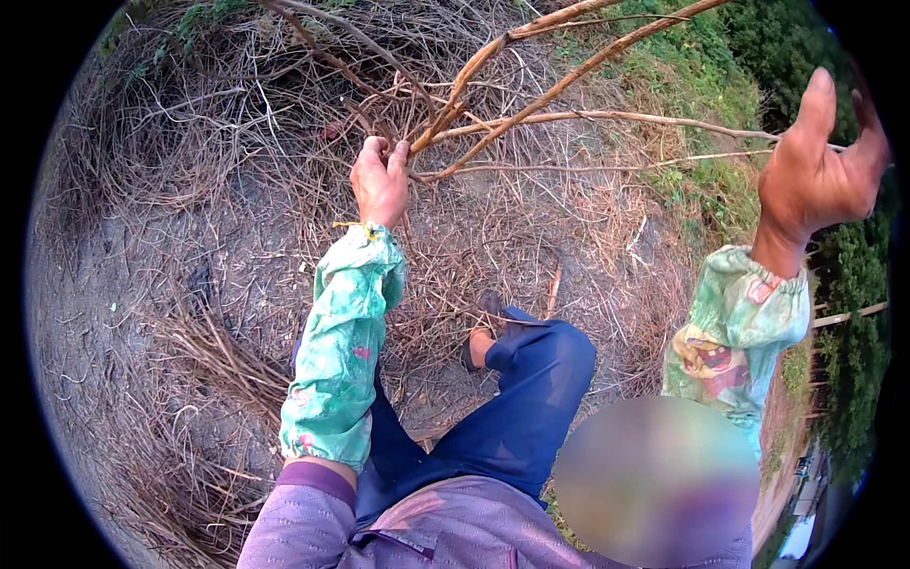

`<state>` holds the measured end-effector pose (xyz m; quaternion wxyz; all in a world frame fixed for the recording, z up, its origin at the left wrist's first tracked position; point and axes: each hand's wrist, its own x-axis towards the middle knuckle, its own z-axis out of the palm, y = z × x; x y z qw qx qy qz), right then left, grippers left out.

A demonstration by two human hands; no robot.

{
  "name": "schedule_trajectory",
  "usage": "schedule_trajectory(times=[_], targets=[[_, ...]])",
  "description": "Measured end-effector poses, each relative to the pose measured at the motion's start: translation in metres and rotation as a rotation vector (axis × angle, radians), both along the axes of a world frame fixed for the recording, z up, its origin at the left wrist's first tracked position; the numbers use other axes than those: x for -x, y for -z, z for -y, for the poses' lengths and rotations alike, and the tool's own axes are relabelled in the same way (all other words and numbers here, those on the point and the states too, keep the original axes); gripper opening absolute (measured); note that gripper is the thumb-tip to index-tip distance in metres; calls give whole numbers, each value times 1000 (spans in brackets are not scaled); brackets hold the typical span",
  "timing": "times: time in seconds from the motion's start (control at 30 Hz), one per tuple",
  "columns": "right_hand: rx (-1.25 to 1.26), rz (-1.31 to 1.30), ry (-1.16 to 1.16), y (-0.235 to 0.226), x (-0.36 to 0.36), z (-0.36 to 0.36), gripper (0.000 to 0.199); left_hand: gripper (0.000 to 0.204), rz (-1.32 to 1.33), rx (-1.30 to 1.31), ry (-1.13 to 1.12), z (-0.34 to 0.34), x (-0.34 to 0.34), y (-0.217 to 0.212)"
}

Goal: The person sits on the ground and repeatedly picks up dry sticks and twigs from a large pile, breaking them by hand and tossing them aside. The person handles the sticks one at a time or in small handfuls, breaking them into smaller pieces and discarding them.

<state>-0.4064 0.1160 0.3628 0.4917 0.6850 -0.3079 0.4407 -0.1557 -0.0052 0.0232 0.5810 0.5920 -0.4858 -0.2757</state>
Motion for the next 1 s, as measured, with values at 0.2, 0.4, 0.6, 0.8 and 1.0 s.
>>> schedule_trajectory(times=[0.2, 0.4, 0.6, 0.8, 1.0], targets=[[-1093, 647, -109, 234, 6, -34, 10, 25, 142, -14, 26, -21, 4, -20], [-1591, 1396, -397, 376, -20, -24, 50, 29, -116, -147, 179, -22, 20, 18], [-1555, 1088, -256, 388, -44, 4, 47, 27, 143, -101, 216, -27, 23, 12], [-1726, 1661, -776, 392, -66, 33, 14, 26, -50, -241, 442, -42, 52, 17], [-1534, 1639, -920, 377, -86, 5, 26, 27, 187, -144, 294, -48, 54, 9]])
